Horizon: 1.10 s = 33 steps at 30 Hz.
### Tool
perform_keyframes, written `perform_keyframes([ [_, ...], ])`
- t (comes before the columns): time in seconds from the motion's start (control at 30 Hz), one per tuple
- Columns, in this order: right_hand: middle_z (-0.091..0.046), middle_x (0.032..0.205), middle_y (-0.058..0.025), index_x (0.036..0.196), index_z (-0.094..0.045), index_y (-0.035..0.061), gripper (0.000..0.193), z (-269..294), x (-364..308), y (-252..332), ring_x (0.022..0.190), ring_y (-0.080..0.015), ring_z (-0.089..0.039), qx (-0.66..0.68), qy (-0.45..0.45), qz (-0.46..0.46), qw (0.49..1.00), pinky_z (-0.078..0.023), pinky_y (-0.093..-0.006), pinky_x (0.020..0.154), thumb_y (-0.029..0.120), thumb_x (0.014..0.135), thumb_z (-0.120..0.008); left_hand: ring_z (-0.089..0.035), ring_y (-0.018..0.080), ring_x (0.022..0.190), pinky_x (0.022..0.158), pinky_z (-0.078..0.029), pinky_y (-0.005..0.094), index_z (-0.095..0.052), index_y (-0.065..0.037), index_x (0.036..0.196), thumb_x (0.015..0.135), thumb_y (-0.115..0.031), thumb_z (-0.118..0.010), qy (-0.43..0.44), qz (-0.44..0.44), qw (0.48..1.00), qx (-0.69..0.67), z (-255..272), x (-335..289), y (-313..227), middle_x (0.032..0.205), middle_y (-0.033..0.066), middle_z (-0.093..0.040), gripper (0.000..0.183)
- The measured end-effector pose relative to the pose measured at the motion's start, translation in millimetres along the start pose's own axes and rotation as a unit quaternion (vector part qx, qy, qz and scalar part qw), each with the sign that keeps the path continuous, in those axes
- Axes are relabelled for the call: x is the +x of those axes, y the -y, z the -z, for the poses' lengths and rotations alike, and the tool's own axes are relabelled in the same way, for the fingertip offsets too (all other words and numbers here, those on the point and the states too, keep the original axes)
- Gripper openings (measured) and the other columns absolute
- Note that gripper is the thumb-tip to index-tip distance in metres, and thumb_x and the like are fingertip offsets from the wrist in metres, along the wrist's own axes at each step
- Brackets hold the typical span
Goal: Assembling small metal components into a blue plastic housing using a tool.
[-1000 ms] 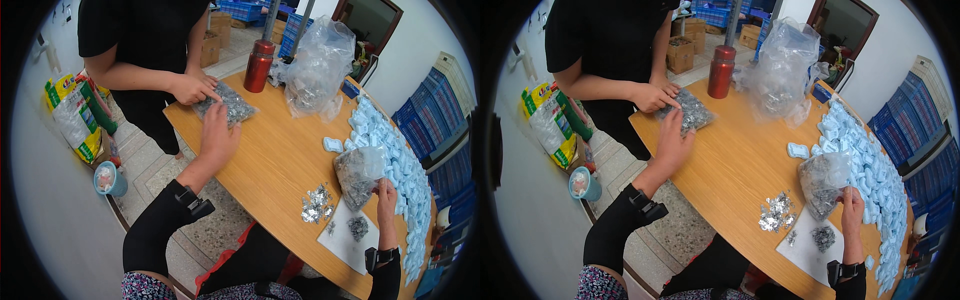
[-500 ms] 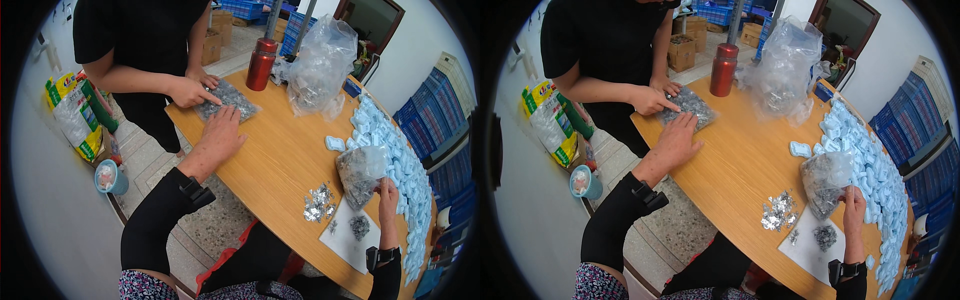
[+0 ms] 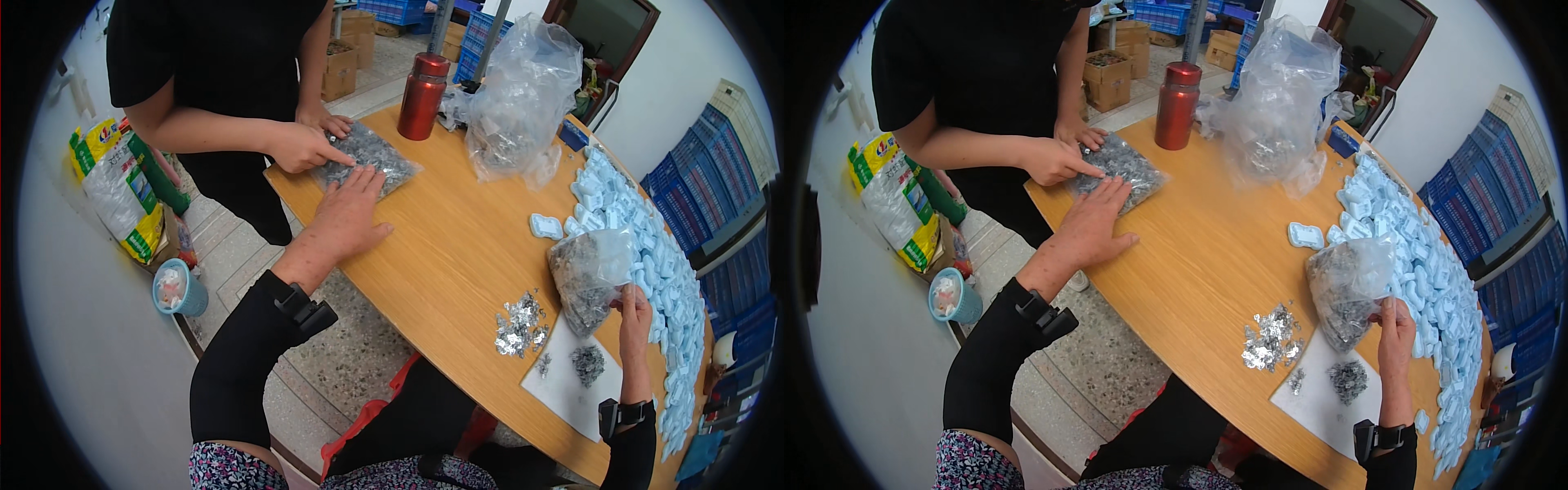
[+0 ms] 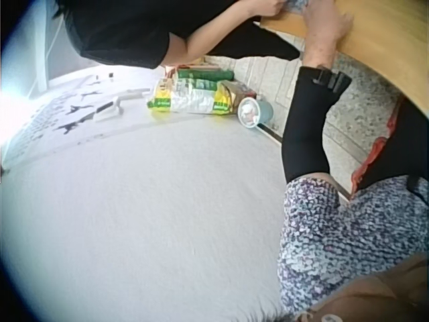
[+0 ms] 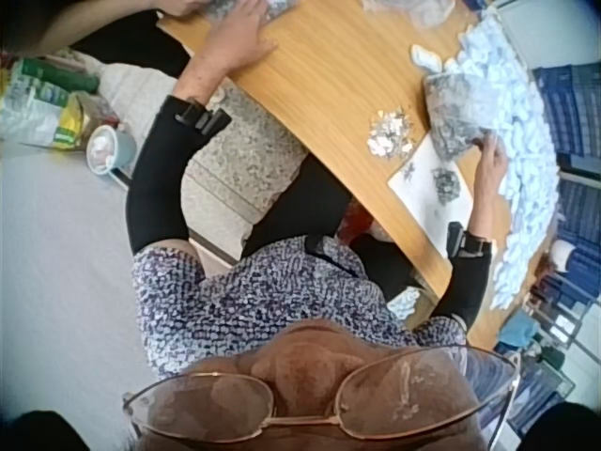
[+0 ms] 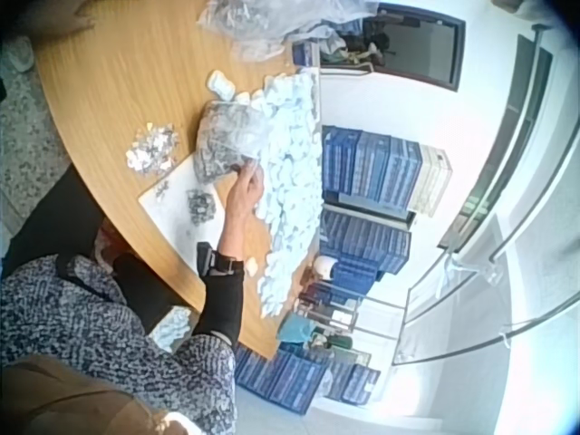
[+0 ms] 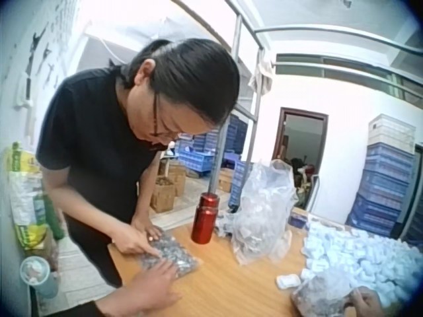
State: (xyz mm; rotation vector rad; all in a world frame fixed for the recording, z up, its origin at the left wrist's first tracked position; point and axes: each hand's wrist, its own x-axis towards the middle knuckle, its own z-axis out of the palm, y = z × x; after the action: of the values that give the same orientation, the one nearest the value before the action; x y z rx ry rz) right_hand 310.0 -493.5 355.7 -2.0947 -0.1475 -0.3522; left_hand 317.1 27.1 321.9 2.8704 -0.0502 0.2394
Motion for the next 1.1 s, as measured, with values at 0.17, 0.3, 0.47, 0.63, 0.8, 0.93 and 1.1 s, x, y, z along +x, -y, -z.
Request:
perform_keyframes([
  [0.17,-0.065,0.093,-0.0037,0.106,-0.067,-0.0041,0.041,0.0,1.2,1.9,0.077,-0.0121,-0.060,-0.003,0.007,0.004,1.000,-0.050,-0.0274,0.072,0.035,0.105,-0.053,-0.026,0.0337,0.149,0.119,-0.024,0.0493,-0.033,-0.003,0.151,0.085,-0.035,-0.070,-0.027,-0.019,0.999,0.009,-5.4,1.0,4.5,0.158,0.0202,-0.032,0.082],
  [0.3,-0.066,0.093,-0.0041,0.107,-0.068,-0.0034,0.040,-0.3,2.0,1.2,0.077,-0.0116,-0.060,-0.008,0.010,0.004,1.000,-0.050,-0.0273,0.071,0.034,0.105,-0.053,-0.027,0.0368,0.147,0.118,-0.027,0.0490,-0.035,-0.004,0.150,0.083,-0.037,-0.072,-0.054,-0.014,0.998,0.025,-10.6,4.1,4.2,0.157,0.0234,-0.030,0.083],
  [0.47,-0.067,0.094,-0.0038,0.107,-0.068,-0.0029,0.039,0.2,3.6,-0.1,0.077,-0.0114,-0.060,-0.002,0.017,-0.002,1.000,-0.050,-0.0271,0.071,0.033,0.105,-0.054,-0.025,0.0383,0.147,0.117,-0.028,0.0481,-0.036,-0.006,0.150,0.081,-0.039,-0.075,-0.054,0.003,0.999,-0.001,-11.4,5.0,1.9,0.157,0.0255,-0.026,0.085],
  [0.63,-0.066,0.093,-0.0039,0.105,-0.067,-0.0031,0.038,-0.5,2.3,0.5,0.076,-0.0120,-0.060,0.003,0.008,-0.005,1.000,-0.050,-0.0271,0.071,0.032,0.104,-0.055,-0.031,0.0393,0.144,0.115,-0.033,0.0473,-0.037,-0.007,0.149,0.081,-0.039,-0.075,-0.018,-0.006,1.000,0.021,-1.5,8.5,4.5,0.155,0.0260,-0.031,0.084],
  [0.8,-0.065,0.091,-0.0045,0.102,-0.067,-0.0034,0.037,-0.1,2.2,-1.7,0.075,-0.0129,-0.060,0.013,0.010,0.003,1.000,-0.051,-0.0278,0.071,0.032,0.104,-0.055,-0.045,0.0386,0.135,0.110,-0.039,0.0452,-0.044,-0.005,0.145,0.081,-0.039,-0.074,0.022,-0.022,0.999,-0.009,22.1,22.1,9.2,0.147,0.0255,-0.045,0.079],
  [0.93,-0.064,0.091,-0.0046,0.099,-0.068,-0.0038,0.037,0.5,3.2,-3.5,0.076,-0.0135,-0.061,0.026,0.013,0.005,1.000,-0.051,-0.0282,0.071,0.031,0.104,-0.055,-0.053,0.0376,0.127,0.108,-0.041,0.0447,-0.048,-0.003,0.142,0.084,-0.040,-0.070,0.045,0.020,0.996,-0.078,43.1,44.7,13.6,0.138,0.0238,-0.054,0.072],
  [1.1,-0.064,0.092,-0.0045,0.101,-0.068,-0.0036,0.035,2.1,1.8,-1.0,0.078,-0.0135,-0.060,0.011,0.018,0.009,1.000,-0.051,-0.0284,0.071,0.029,0.104,-0.054,-0.039,0.0392,0.139,0.114,-0.034,0.0446,-0.038,-0.002,0.148,0.090,-0.046,-0.063,-0.042,0.026,0.998,-0.047,30.7,66.0,13.8,0.150,0.0262,-0.040,0.077],
])
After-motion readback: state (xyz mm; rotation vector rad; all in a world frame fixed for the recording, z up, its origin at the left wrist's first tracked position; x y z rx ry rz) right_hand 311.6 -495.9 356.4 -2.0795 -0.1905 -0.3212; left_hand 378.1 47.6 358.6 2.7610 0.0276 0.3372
